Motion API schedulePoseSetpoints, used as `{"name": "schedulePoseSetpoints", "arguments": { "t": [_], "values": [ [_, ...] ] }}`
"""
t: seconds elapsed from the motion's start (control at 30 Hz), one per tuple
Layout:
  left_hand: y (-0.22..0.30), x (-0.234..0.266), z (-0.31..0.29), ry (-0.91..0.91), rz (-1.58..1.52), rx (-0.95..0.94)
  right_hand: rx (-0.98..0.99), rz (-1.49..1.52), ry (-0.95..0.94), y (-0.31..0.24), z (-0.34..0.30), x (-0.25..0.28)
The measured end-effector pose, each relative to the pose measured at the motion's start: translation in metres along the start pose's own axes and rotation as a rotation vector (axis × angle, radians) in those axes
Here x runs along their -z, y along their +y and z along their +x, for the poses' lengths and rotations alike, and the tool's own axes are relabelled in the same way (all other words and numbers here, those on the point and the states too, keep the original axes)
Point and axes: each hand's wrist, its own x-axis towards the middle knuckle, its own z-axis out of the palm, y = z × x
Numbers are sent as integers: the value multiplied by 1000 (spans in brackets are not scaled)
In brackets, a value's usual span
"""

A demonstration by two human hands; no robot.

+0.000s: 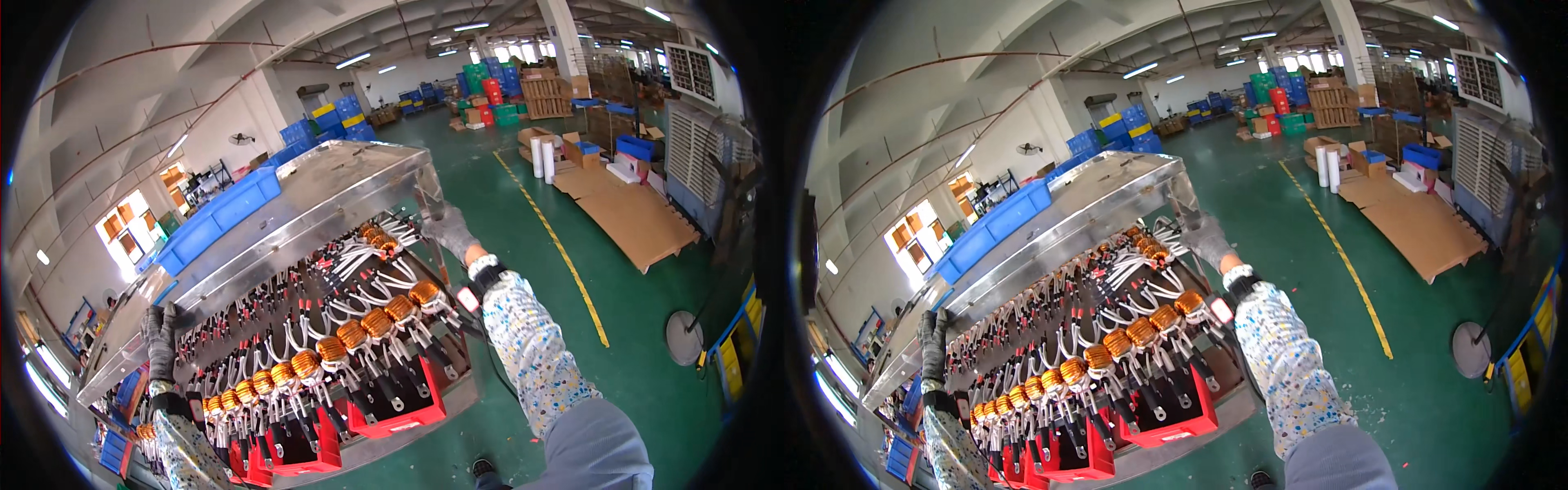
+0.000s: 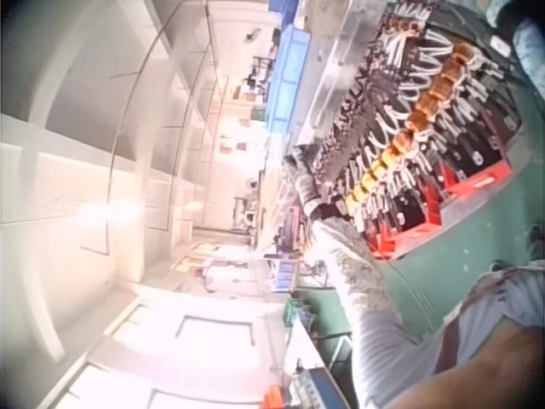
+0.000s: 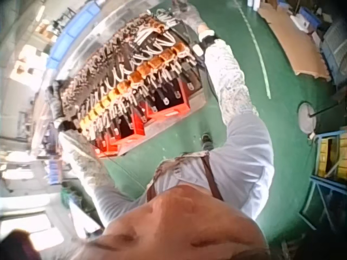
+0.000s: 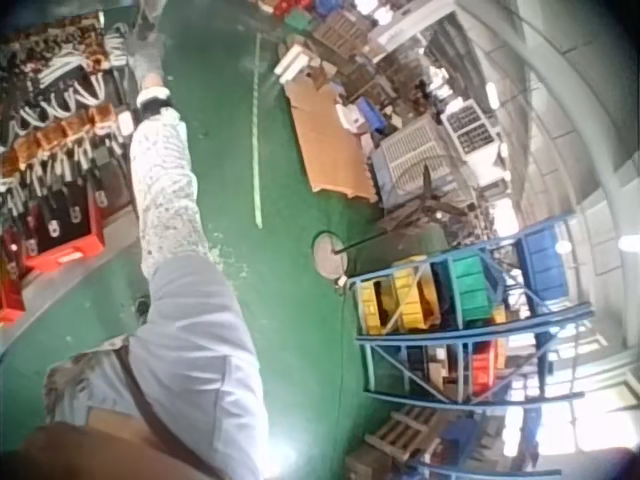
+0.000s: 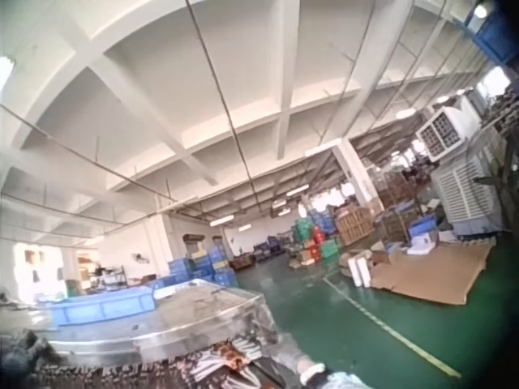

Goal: Moving and arranging copper wire stator coils from a machine to an assembly rack.

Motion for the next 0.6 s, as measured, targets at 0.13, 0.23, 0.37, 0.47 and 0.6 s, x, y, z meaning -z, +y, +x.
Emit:
{"name": "schedulePoseSetpoints", "arguments": {
  "t": [0.13,0.23,0.37,0.47,0.6],
  "values": [
    [-11,-1,-3,-18,144,-152,46,19,79,-24,-30,15],
    [-40,-11,-11,58,-70,-81,83,-122,141,-56,-48,11],
    [-121,-30,-19,93,75,-103,-92,-312,191,-74,-58,10],
    [-86,-32,-6,106,139,-232,-115,-260,215,-73,-73,19],
    [-20,1,-2,61,-289,59,-114,-297,293,-92,-92,12]
  ]
}}
